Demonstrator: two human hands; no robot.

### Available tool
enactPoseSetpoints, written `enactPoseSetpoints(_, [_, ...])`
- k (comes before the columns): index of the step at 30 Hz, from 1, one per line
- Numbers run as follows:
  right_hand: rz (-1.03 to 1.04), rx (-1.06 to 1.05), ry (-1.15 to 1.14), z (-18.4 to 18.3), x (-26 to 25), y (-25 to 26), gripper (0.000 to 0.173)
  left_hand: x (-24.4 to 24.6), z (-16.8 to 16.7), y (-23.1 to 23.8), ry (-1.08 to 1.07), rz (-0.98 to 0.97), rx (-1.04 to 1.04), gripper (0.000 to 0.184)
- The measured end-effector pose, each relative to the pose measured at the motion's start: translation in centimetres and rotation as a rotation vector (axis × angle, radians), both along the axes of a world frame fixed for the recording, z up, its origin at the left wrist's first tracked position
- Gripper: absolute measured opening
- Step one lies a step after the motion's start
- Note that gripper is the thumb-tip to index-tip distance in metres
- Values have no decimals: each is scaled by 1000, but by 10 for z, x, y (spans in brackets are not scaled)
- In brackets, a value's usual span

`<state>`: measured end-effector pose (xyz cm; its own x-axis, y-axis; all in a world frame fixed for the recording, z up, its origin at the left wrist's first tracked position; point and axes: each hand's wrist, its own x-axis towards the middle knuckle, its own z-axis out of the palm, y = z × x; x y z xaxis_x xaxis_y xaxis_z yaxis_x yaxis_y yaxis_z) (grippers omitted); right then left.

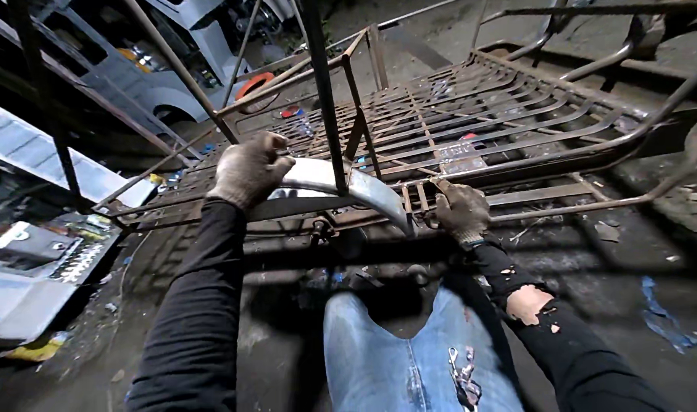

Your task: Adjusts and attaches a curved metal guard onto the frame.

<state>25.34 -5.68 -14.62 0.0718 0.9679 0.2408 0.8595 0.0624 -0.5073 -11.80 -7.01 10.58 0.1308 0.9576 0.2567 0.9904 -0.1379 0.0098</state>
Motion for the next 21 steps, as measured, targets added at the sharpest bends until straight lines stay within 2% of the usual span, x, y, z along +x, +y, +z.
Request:
enactPoseSetpoints(2, [-5, 23, 1, 2, -2, -2, 41, -25, -5, -7, -160, 96, 25, 41])
enactPoseSetpoints(4, [-9, 19, 14, 5, -4, -3, 41, -41, -20, -6, -231, 165, 66, 46])
enactPoseSetpoints(9, [-17, 37, 9, 9, -3, -5, 41, -33, -53, 18, -298, 306, 62, 54])
enactPoseSetpoints(14, [-94, 310, -12, -5, -11, -17, 37, -21, -70, 41, -300, 418, 145, 50])
enactPoseSetpoints(15, [-113, 270, -7, 19, -21, -42, 34, -21, -71, 39, -305, 414, 144, 49])
enactPoseSetpoints(16, [-43, -193, 65, 86, -27, -78, 36, -22, -71, 38, -315, 409, 145, 49])
enactPoseSetpoints(17, [-51, -393, 191, 126, -34, -99, 36, -22, -71, 37, -326, 402, 149, 48])
enactPoseSetpoints(18, [-86, -404, 313, 136, -37, -114, 35, -23, -71, 37, -334, 400, 156, 47])
enactPoseSetpoints(21, [-83, -81, 471, 107, -28, -147, 31, -24, -70, 37, -348, 393, 158, 48])
